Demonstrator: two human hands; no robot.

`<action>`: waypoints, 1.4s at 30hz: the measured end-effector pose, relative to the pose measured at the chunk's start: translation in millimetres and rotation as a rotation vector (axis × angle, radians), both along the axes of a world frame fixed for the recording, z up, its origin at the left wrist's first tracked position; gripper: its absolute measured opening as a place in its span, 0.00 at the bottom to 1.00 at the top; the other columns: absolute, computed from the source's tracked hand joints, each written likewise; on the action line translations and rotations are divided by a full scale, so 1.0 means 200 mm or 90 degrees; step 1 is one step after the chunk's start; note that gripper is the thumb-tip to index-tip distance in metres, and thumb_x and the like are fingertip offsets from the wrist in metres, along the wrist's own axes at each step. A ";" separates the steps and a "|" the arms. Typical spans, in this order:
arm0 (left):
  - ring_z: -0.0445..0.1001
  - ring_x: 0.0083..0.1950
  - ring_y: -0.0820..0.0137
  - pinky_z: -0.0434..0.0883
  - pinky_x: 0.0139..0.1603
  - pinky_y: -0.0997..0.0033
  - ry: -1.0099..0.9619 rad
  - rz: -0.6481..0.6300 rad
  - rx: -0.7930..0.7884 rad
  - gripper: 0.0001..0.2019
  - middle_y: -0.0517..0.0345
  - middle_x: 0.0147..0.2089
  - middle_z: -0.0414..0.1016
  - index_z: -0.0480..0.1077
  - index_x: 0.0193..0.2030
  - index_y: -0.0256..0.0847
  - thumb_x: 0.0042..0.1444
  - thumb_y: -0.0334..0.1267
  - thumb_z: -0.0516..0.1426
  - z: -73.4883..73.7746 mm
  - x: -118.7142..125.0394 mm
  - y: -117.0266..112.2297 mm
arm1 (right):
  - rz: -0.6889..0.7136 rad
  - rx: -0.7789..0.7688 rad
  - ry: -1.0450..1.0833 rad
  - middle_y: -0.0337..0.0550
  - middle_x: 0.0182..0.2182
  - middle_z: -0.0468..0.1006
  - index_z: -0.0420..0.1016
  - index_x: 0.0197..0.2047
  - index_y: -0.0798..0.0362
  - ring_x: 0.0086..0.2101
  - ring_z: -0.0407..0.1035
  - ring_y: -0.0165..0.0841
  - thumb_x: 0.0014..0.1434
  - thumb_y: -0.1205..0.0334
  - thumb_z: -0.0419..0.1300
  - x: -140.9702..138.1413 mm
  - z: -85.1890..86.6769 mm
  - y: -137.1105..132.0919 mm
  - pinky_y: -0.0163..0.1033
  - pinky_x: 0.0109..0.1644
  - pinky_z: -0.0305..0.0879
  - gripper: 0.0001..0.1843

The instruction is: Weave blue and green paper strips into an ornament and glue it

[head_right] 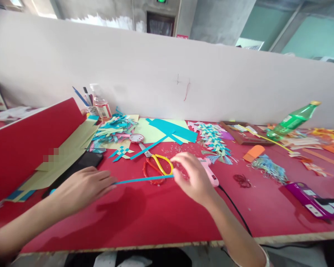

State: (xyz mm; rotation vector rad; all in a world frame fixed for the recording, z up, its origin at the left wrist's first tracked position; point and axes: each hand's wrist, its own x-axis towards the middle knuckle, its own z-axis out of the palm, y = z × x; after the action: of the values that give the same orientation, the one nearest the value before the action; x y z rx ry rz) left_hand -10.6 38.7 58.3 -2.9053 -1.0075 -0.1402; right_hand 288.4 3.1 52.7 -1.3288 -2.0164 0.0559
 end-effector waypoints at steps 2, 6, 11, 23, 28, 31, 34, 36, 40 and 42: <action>0.63 0.23 0.73 0.56 0.28 0.71 0.005 -0.028 0.115 0.18 0.58 0.26 0.66 0.66 0.30 0.39 0.61 0.39 0.40 -0.03 0.04 -0.01 | 0.064 0.004 -0.091 0.48 0.43 0.69 0.63 0.47 0.52 0.45 0.62 0.37 0.55 0.59 0.52 -0.10 0.01 -0.02 0.44 0.50 0.56 0.15; 0.63 0.24 0.73 0.56 0.27 0.71 -0.025 -0.076 0.208 0.17 0.59 0.26 0.63 0.66 0.34 0.39 0.61 0.42 0.39 -0.07 0.09 -0.02 | 0.145 -0.129 -0.126 0.46 0.43 0.70 0.63 0.49 0.51 0.46 0.62 0.37 0.54 0.55 0.54 -0.22 -0.02 -0.02 0.47 0.54 0.52 0.19; 0.62 0.24 0.75 0.56 0.27 0.72 -0.080 -0.095 0.182 0.16 0.59 0.27 0.63 0.66 0.32 0.39 0.61 0.40 0.40 -0.06 0.08 -0.01 | 0.170 -0.290 -0.047 0.39 0.31 0.71 0.68 0.35 0.51 0.33 0.65 0.29 0.57 0.58 0.52 -0.23 -0.04 0.00 0.34 0.37 0.61 0.08; 0.67 0.42 0.69 0.64 0.41 0.71 -0.133 -0.035 -0.115 0.11 0.54 0.41 0.67 0.64 0.46 0.42 0.56 0.38 0.50 -0.19 0.09 0.00 | 0.191 -0.294 -0.106 0.40 0.33 0.75 0.71 0.37 0.52 0.35 0.67 0.30 0.57 0.63 0.52 -0.27 -0.16 -0.01 0.36 0.42 0.59 0.08; 0.66 0.42 0.68 0.63 0.41 0.69 -0.063 -0.101 -0.052 0.09 0.55 0.40 0.67 0.66 0.43 0.43 0.55 0.35 0.51 -0.25 0.17 -0.03 | 0.196 -0.295 -0.202 0.44 0.36 0.73 0.68 0.44 0.52 0.37 0.67 0.33 0.57 0.61 0.52 -0.26 -0.21 -0.02 0.37 0.41 0.61 0.12; 0.67 0.37 0.70 0.63 0.37 0.70 -0.033 -0.096 -0.075 0.06 0.57 0.36 0.68 0.67 0.38 0.41 0.55 0.34 0.51 -0.27 0.20 -0.04 | 0.174 -0.202 -0.241 0.46 0.39 0.71 0.66 0.46 0.52 0.40 0.66 0.35 0.55 0.61 0.55 -0.27 -0.22 -0.04 0.40 0.43 0.61 0.15; 0.66 0.36 0.70 0.62 0.35 0.71 -0.030 -0.068 -0.085 0.04 0.58 0.36 0.67 0.67 0.36 0.40 0.55 0.35 0.51 -0.28 0.21 -0.05 | 0.157 -0.085 -0.272 0.47 0.41 0.69 0.69 0.42 0.53 0.41 0.63 0.37 0.55 0.64 0.55 -0.28 -0.24 -0.07 0.44 0.47 0.58 0.10; 0.66 0.37 0.69 0.62 0.36 0.70 -0.038 -0.056 -0.062 0.05 0.57 0.38 0.67 0.66 0.35 0.40 0.55 0.35 0.51 -0.28 0.20 -0.06 | 0.153 -0.053 -0.272 0.46 0.38 0.70 0.70 0.38 0.54 0.39 0.63 0.35 0.56 0.66 0.52 -0.30 -0.27 -0.10 0.42 0.45 0.59 0.08; 0.64 0.40 0.67 0.61 0.38 0.67 -0.047 -0.059 -0.005 0.07 0.55 0.40 0.67 0.65 0.33 0.39 0.58 0.33 0.47 -0.31 0.20 -0.08 | 0.134 -0.030 -0.280 0.46 0.35 0.71 0.68 0.43 0.56 0.36 0.63 0.34 0.59 0.68 0.48 -0.33 -0.33 -0.14 0.40 0.42 0.58 0.11; 0.64 0.36 0.69 0.61 0.34 0.69 -0.032 -0.076 -0.024 0.07 0.57 0.35 0.67 0.65 0.33 0.38 0.58 0.33 0.47 -0.32 0.20 -0.09 | 0.131 -0.050 -0.284 0.45 0.33 0.70 0.68 0.41 0.56 0.35 0.62 0.33 0.59 0.69 0.47 -0.34 -0.34 -0.14 0.39 0.41 0.58 0.11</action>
State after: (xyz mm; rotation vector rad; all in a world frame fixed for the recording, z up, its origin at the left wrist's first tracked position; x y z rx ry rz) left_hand 30.0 21.7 -5.2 -3.0102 -0.8531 -0.2037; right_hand 220.1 -25.5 -14.4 -1.2573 -2.5469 -0.0762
